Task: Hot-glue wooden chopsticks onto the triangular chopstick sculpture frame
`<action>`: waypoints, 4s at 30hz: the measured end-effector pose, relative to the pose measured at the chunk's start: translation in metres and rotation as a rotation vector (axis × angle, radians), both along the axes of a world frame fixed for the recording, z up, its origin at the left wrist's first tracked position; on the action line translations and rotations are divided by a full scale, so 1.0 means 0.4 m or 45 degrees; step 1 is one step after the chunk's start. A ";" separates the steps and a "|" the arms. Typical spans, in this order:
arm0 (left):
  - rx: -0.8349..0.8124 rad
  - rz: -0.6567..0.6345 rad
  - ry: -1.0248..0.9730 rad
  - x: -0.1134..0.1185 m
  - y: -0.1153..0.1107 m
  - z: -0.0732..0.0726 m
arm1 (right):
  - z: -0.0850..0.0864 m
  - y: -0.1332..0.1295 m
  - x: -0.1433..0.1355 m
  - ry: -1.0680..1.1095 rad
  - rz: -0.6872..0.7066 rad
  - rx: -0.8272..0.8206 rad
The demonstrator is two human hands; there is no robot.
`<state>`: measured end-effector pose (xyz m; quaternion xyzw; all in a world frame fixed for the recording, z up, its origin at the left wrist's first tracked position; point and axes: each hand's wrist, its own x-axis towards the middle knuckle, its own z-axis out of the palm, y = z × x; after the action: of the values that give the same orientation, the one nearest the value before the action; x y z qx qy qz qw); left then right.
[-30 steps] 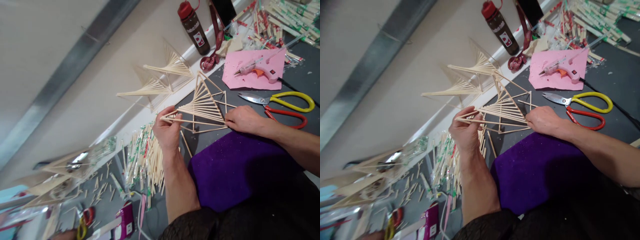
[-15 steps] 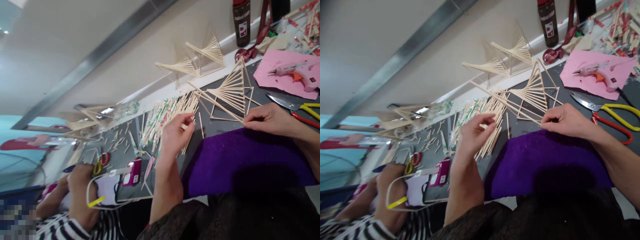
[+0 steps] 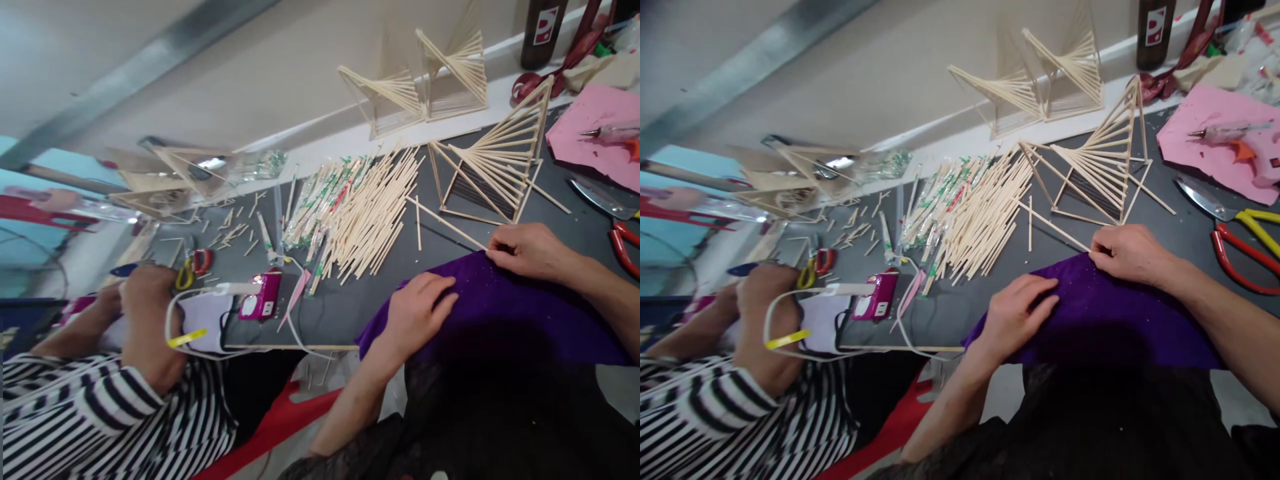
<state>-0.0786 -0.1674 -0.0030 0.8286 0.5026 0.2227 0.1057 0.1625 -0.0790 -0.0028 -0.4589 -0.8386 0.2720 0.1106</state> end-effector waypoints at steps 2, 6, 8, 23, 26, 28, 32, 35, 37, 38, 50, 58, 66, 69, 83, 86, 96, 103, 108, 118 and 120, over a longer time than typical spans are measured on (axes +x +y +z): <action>0.021 0.136 -0.040 -0.028 0.045 0.012 | -0.006 0.001 0.000 -0.009 -0.002 0.018; 0.091 0.341 0.122 -0.033 0.097 0.027 | -0.021 0.000 0.006 0.054 -0.001 0.071; 0.102 0.210 0.128 -0.002 0.074 0.024 | -0.029 -0.001 0.010 0.098 0.003 0.102; -0.131 -0.105 0.232 0.093 0.020 -0.063 | -0.061 -0.025 0.000 0.075 -0.040 0.627; -0.051 -0.113 0.040 0.069 0.024 -0.048 | -0.063 -0.027 -0.010 -0.009 -0.068 0.661; 0.004 0.025 -0.086 0.027 0.028 -0.027 | -0.062 -0.027 -0.013 -0.034 -0.071 0.642; -0.034 0.566 0.023 -0.091 0.061 0.016 | -0.058 -0.025 -0.016 -0.068 -0.075 0.580; -0.168 0.792 0.309 -0.157 0.099 0.027 | -0.054 -0.023 -0.018 -0.089 -0.074 0.536; -0.268 0.834 0.475 -0.176 0.119 0.023 | -0.053 -0.023 -0.019 -0.087 -0.075 0.523; -0.306 0.843 0.532 -0.179 0.126 0.020 | -0.053 -0.024 -0.019 -0.083 -0.072 0.524; -0.317 0.833 0.834 -0.166 0.130 0.004 | -0.049 -0.024 -0.019 -0.099 -0.070 0.479; -0.234 0.770 0.809 -0.199 0.154 -0.007 | -0.049 -0.022 -0.015 -0.056 -0.048 0.458; -0.349 0.807 -0.968 -0.157 0.165 0.055 | -0.050 -0.024 -0.006 0.296 -0.037 0.462; -0.668 0.592 -1.555 -0.088 0.188 0.084 | -0.022 -0.027 -0.015 0.481 -0.061 0.362; -1.101 0.472 -1.835 -0.009 0.220 0.026 | 0.028 0.017 -0.183 0.682 -0.160 -0.154; -1.126 0.504 -1.753 -0.018 0.220 0.029 | 0.013 0.028 -0.195 0.657 -0.100 -0.140; -1.116 0.539 -1.627 -0.010 0.215 0.029 | -0.017 0.025 -0.172 0.670 0.077 -0.029; -1.194 0.546 -1.635 -0.009 0.222 0.022 | -0.031 0.027 -0.161 0.631 0.202 0.226; -1.232 0.495 -1.623 -0.006 0.225 0.015 | -0.047 0.028 -0.153 0.506 0.235 0.409; -1.226 0.431 -1.593 -0.003 0.223 -0.005 | -0.081 0.015 -0.156 0.171 0.169 0.693; -1.177 0.434 -1.579 0.000 0.221 -0.008 | -0.085 0.017 -0.157 0.133 0.160 0.706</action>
<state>-0.0786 -0.0789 -0.0062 0.3371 0.5135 0.4255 0.6646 0.0996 -0.0720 -0.0367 -0.3436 -0.9009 0.0620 0.2578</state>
